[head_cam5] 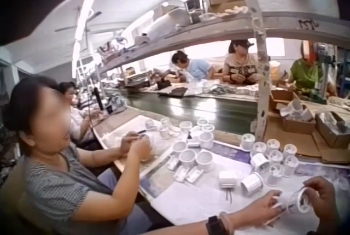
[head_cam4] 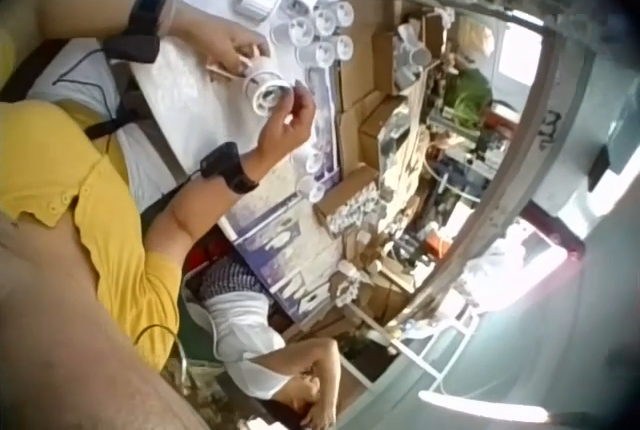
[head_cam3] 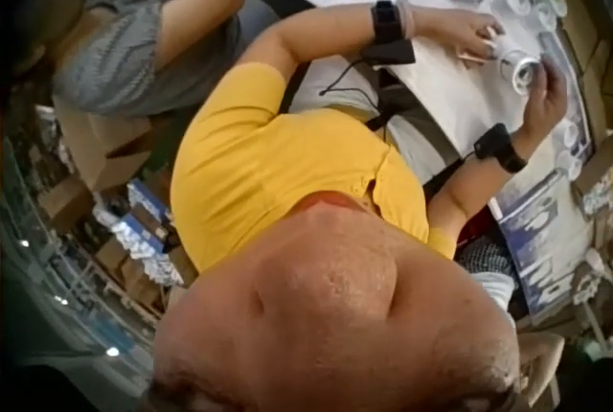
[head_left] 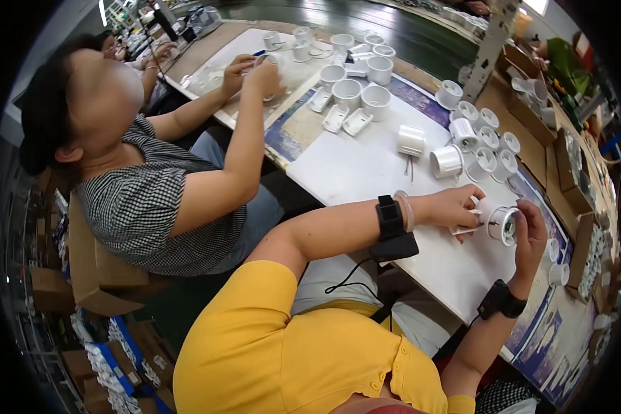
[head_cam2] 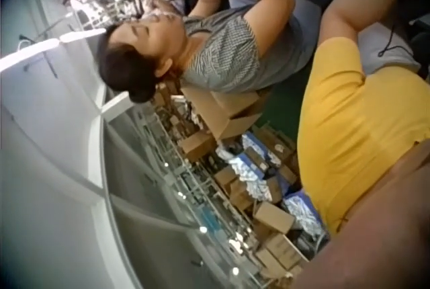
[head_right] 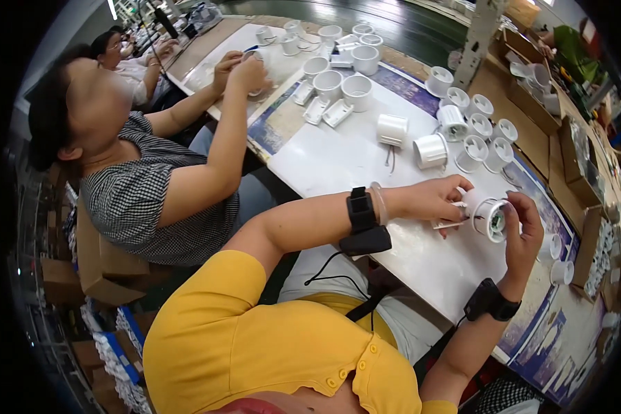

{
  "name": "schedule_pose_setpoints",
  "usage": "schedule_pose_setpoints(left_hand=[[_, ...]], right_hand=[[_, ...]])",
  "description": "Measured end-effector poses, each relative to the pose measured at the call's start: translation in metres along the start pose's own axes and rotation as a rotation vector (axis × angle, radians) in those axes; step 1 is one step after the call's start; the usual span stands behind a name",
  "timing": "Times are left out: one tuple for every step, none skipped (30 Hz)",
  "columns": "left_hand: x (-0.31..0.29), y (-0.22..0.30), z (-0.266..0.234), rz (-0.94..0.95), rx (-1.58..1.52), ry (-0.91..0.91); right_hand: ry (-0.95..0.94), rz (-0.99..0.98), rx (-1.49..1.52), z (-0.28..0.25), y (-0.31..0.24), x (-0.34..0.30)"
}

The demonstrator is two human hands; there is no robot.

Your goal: The person assembles a fan by threading wires through a white plastic housing, inserting the fan motor, and snapping a cover onto the housing. After completing the assembly, the person sets it aside and repeats the process with new components.

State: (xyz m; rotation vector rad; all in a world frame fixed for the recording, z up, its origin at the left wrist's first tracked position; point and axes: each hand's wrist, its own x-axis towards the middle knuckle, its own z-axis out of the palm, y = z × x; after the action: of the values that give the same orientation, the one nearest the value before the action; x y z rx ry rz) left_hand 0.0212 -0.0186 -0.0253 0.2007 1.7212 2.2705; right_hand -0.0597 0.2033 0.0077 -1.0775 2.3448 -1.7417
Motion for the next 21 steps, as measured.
schedule_pose_setpoints(left_hand=[[0.003,0.001,0.001,0.007,-0.038,-0.028],[0.005,0.001,0.002,0.014,-0.076,-0.056],[0.005,0.001,0.002,0.017,-0.065,-0.033],[0.004,0.0,0.003,0.013,-0.089,-0.012],[0.003,0.001,0.002,0.009,-0.113,0.005],[0.003,0.002,0.002,0.005,-0.144,0.009],[0.001,0.004,0.0,0.008,-0.144,0.021],[0.0,0.006,0.001,0.003,-0.138,0.032],[-0.001,0.008,0.001,-0.003,-0.132,0.043],[-0.002,0.008,0.002,-0.009,-0.127,0.053],[-0.001,0.007,0.001,-0.009,-0.128,0.053],[0.0,0.006,0.002,-0.008,-0.129,0.058],[0.001,0.005,0.002,-0.008,-0.13,0.065],[0.002,0.004,0.002,-0.008,-0.131,0.071],[0.001,0.003,0.002,-0.008,-0.133,0.073],[0.002,0.002,0.002,-0.007,-0.125,0.071],[0.002,0.002,0.002,-0.006,-0.117,0.07],[0.003,0.001,0.002,-0.005,-0.108,0.071],[0.003,0.001,0.002,-0.006,-0.108,0.074],[0.003,0.0,0.001,-0.01,-0.072,0.067],[0.003,0.001,0.0,-0.012,-0.04,0.055]], right_hand=[[0.064,-0.01,-0.063,-0.001,0.004,0.0],[0.049,-0.024,-0.043,-0.003,0.006,-0.002],[0.09,-0.015,-0.145,-0.008,0.006,-0.004],[0.124,-0.008,-0.244,-0.007,0.002,0.0],[0.108,-0.022,-0.225,-0.001,-0.004,0.006],[0.075,-0.142,-0.288,0.003,-0.014,0.009],[0.044,-0.263,-0.35,0.009,-0.024,0.01],[0.021,-0.378,-0.42,0.012,-0.03,0.009],[0.019,-0.378,-0.421,0.014,-0.033,0.008],[-0.006,-0.366,-0.404,0.016,-0.035,0.007],[-0.03,-0.355,-0.387,0.018,-0.036,0.007],[-0.054,-0.343,-0.369,0.02,-0.037,0.006],[-0.055,-0.342,-0.369,0.02,-0.037,0.006],[-0.053,-0.33,-0.378,0.02,-0.035,0.005],[-0.052,-0.317,-0.385,0.021,-0.034,0.005],[-0.049,-0.305,-0.395,0.019,-0.032,0.005],[-0.05,-0.306,-0.395,0.018,-0.031,0.005],[-0.057,-0.3,-0.404,0.018,-0.03,0.005],[-0.064,-0.295,-0.412,0.017,-0.028,0.005],[-0.072,-0.29,-0.418,0.017,-0.027,0.005],[-0.074,-0.289,-0.419,0.017,-0.026,0.005]])
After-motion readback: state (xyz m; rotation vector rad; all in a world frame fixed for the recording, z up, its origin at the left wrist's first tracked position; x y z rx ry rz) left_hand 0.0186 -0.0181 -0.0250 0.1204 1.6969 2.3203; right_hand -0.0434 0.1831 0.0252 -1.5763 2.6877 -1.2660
